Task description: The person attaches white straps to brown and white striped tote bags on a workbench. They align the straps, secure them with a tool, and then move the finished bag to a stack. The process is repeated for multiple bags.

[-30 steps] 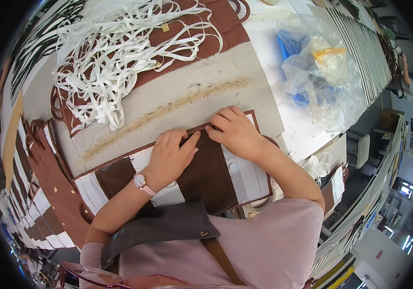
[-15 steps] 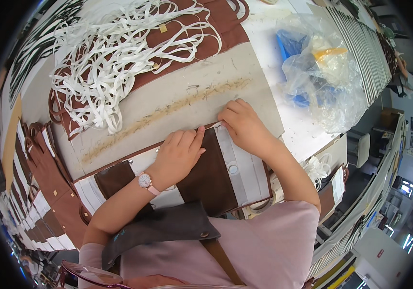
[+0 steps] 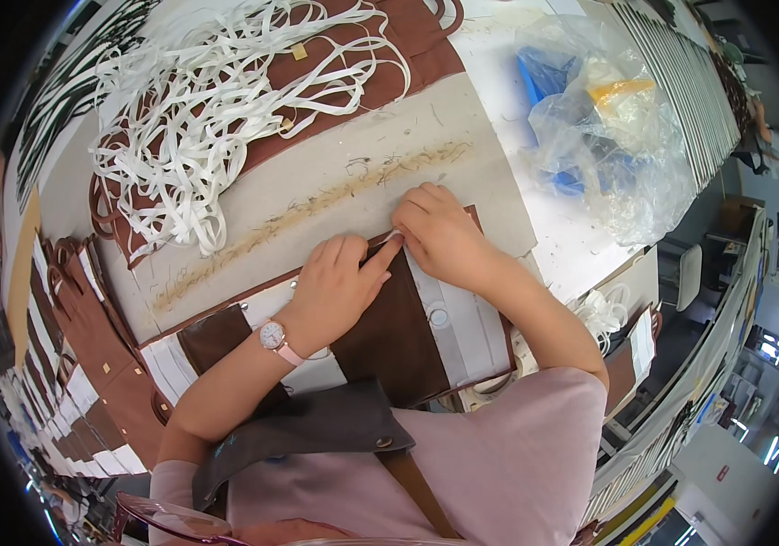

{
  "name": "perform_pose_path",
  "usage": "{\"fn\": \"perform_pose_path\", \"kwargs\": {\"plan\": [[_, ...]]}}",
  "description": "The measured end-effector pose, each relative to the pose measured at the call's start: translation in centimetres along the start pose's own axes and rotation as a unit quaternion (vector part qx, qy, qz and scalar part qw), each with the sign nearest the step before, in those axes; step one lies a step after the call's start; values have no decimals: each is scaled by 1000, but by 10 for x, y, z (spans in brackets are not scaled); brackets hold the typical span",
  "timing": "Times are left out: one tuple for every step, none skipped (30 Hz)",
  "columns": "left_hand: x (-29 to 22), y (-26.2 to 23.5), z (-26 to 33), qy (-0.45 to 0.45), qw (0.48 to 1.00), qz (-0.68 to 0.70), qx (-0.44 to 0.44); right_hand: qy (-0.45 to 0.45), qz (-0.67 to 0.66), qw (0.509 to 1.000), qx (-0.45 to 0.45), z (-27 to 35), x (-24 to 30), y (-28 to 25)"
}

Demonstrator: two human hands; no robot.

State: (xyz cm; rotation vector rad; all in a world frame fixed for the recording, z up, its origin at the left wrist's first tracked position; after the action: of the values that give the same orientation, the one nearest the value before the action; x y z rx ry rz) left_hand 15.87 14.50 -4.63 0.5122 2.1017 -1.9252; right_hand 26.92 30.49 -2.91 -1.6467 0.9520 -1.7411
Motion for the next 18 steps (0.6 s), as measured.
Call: {"fn": "perform_pose_path", "kwargs": {"plan": [[0,0,0,-1,1000,-2,0,-7,20,1000,-5,1,2,0],[0,0,0,-2,1000,-3,1,-14,39,999,-11,4,4,0],[-1,0,1,-3,1000,-6,3,-21,57,998,-16,6,6,1],[-1,0,2,-4,1000,-4,1,-39,74,996,-8,7,5,1],[-1,1,2,-6,1000,-2,0,-57,91,994,0,8,4,0],[-1,1,3,-6,1000,0,-2,-75,109,991,9,10,3,-2],[-1,1,4,-10,1000,14,-5,-89,127,988,15,12,3,-4],[1,1,6,-14,999,29,-9,-103,145,984,22,14,4,-5],[1,0,7,-17,999,44,-12,-116,163,979,30,16,4,-5],[1,0,6,-24,999,45,-13,-119,177,976,36,16,4,-5],[1,-2,5,-30,998,45,-14,-121,191,973,43,16,4,-5],[1,-3,4,-36,998,44,-15,-125,205,970,48,15,5,-4],[3,-2,3,-31,999,42,-10,-123,216,967,53,15,5,-4],[4,0,3,-25,999,41,-6,-122,227,964,58,15,7,-3],[6,1,3,-19,999,39,-3,-121,240,961,62,15,8,-4],[5,2,6,-11,1000,13,6,-119,240,962,59,15,9,-4],[4,4,10,-4,1000,-14,16,-118,239,962,55,15,10,-5],[3,4,12,5,999,-41,25,-116,239,963,51,14,11,-5]]}}
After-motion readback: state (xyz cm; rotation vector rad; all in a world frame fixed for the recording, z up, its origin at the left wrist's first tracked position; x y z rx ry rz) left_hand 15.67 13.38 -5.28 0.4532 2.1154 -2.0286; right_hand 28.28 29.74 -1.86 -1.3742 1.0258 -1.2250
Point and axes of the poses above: each hand's wrist, its own z-axis away from the middle knuckle, its own y-axis out of the palm, x = y × z, the point moved 2 cm from there along -z, towards the middle knuckle, and after that the axes turned 11 degrees about x, right-handed, at the moved point
